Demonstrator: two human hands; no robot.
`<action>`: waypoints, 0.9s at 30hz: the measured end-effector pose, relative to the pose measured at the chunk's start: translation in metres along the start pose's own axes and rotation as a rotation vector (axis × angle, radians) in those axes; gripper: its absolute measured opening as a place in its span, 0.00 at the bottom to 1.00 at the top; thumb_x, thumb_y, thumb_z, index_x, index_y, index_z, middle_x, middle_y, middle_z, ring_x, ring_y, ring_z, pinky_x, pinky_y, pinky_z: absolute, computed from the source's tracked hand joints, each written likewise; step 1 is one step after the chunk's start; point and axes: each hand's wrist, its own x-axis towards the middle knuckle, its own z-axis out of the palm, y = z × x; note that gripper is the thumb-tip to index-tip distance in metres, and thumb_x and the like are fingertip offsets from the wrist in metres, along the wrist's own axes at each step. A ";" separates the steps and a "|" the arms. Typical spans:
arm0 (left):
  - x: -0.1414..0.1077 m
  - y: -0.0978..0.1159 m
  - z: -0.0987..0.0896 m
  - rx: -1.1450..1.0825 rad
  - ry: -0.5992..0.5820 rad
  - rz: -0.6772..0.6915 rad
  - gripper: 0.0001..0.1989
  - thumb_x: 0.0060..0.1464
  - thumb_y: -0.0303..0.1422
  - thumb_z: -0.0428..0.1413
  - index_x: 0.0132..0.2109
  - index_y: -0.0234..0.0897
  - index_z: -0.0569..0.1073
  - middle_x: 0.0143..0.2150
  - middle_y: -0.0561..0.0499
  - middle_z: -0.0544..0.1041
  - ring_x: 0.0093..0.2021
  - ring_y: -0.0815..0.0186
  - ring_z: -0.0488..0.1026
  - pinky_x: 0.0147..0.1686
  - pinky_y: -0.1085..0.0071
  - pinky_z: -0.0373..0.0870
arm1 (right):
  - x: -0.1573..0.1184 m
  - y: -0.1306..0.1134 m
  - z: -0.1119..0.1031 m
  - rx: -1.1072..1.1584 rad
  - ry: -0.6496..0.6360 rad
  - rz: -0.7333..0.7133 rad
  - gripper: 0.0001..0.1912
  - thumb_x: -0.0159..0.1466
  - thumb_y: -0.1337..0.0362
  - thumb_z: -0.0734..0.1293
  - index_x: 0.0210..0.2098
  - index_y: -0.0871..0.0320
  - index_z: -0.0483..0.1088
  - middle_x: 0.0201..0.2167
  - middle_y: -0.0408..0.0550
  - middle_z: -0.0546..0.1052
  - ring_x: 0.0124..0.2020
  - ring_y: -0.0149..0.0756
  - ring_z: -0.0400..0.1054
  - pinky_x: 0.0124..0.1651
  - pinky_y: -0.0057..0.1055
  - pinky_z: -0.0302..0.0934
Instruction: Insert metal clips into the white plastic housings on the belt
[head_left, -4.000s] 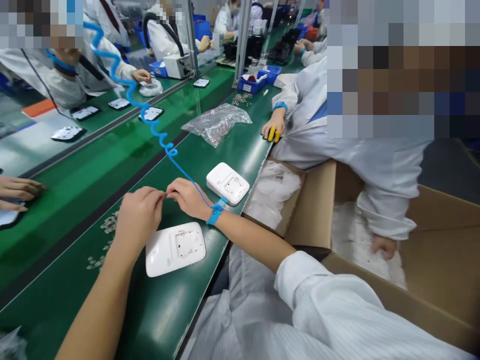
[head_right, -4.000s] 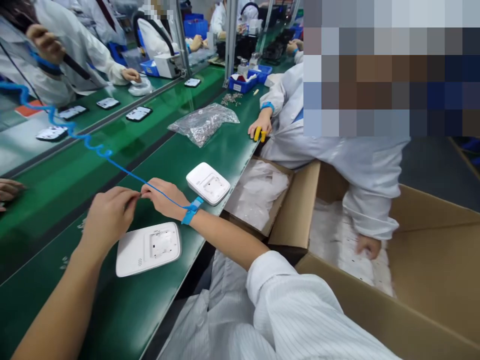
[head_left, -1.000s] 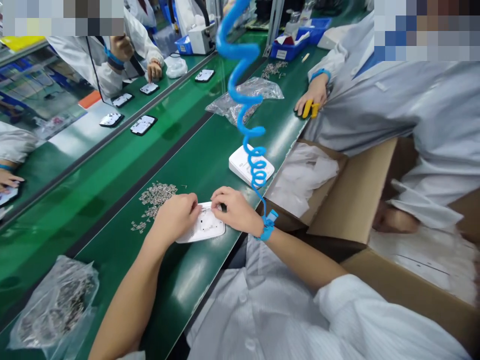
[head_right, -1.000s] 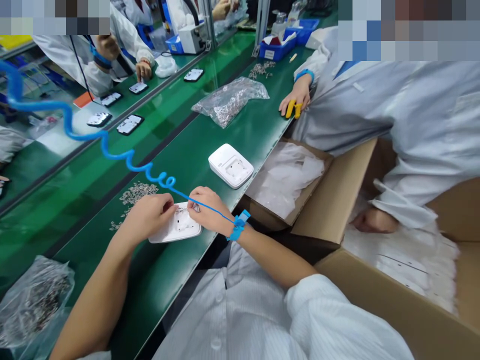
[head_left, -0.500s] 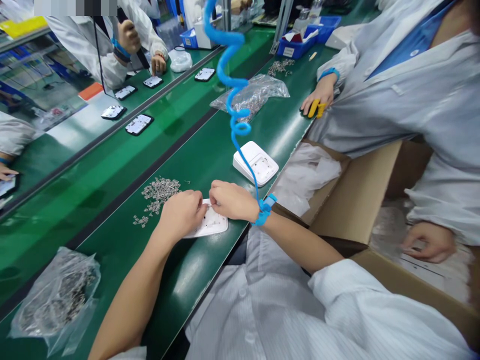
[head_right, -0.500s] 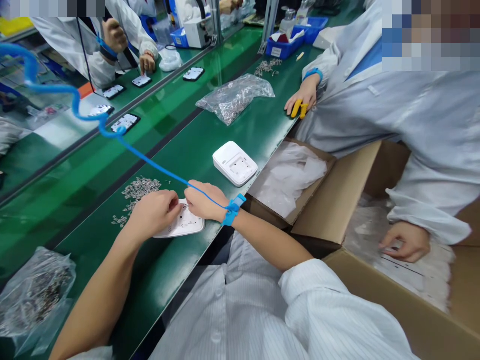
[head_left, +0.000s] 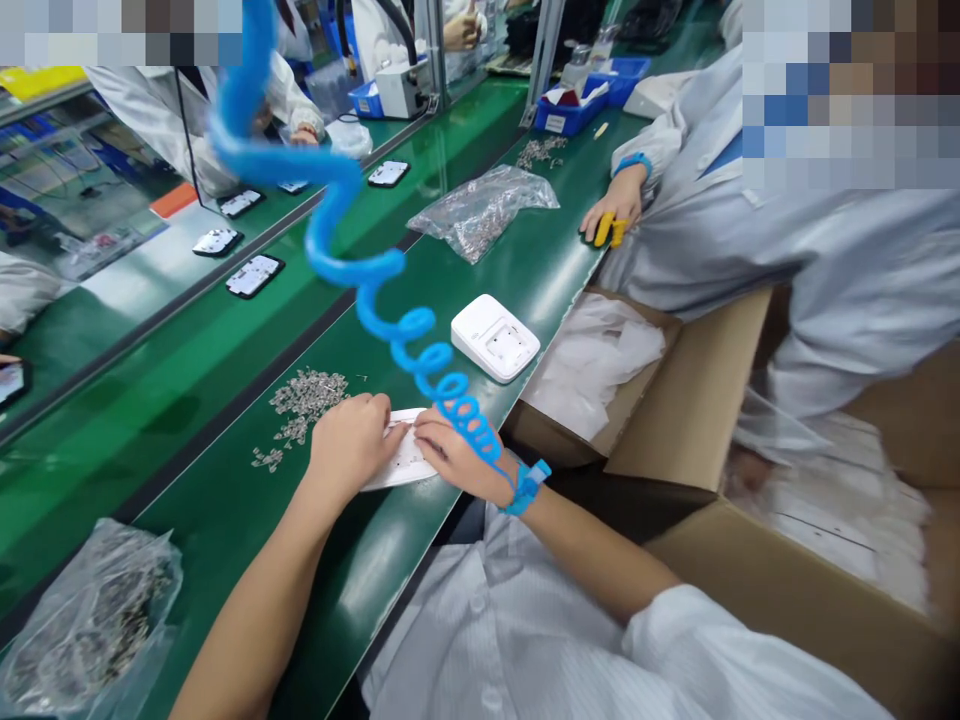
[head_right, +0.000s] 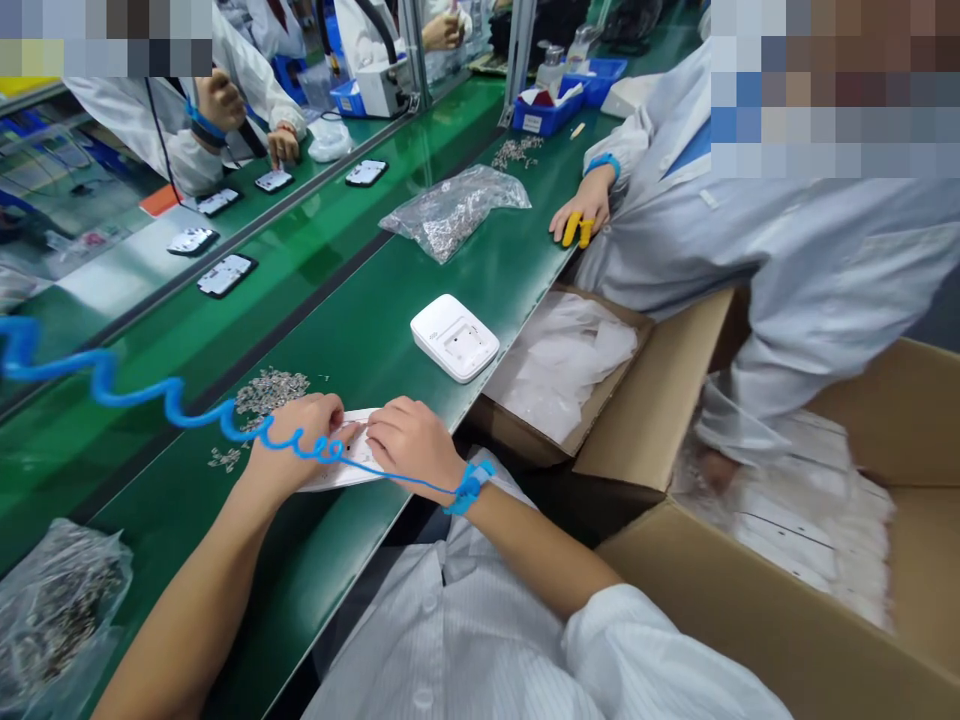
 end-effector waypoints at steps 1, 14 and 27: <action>0.002 -0.002 0.000 -0.009 -0.014 -0.002 0.13 0.63 0.42 0.49 0.38 0.39 0.72 0.39 0.45 0.79 0.40 0.56 0.77 0.35 0.67 0.65 | -0.003 -0.001 0.001 -0.026 0.004 -0.022 0.10 0.72 0.65 0.62 0.40 0.58 0.75 0.42 0.50 0.80 0.48 0.41 0.69 0.50 0.39 0.63; 0.012 -0.012 0.008 -0.039 -0.021 0.040 0.13 0.62 0.43 0.49 0.34 0.40 0.67 0.34 0.46 0.77 0.37 0.58 0.75 0.31 0.67 0.58 | -0.008 0.009 0.014 -0.096 0.083 -0.113 0.12 0.73 0.64 0.61 0.40 0.55 0.77 0.42 0.50 0.81 0.48 0.39 0.70 0.49 0.38 0.67; 0.015 -0.018 0.014 -0.085 0.034 0.058 0.15 0.60 0.46 0.49 0.33 0.41 0.67 0.31 0.46 0.77 0.34 0.58 0.76 0.30 0.67 0.59 | -0.005 0.012 0.014 -0.135 -0.032 -0.187 0.09 0.72 0.66 0.64 0.38 0.52 0.77 0.41 0.45 0.81 0.47 0.35 0.72 0.54 0.36 0.69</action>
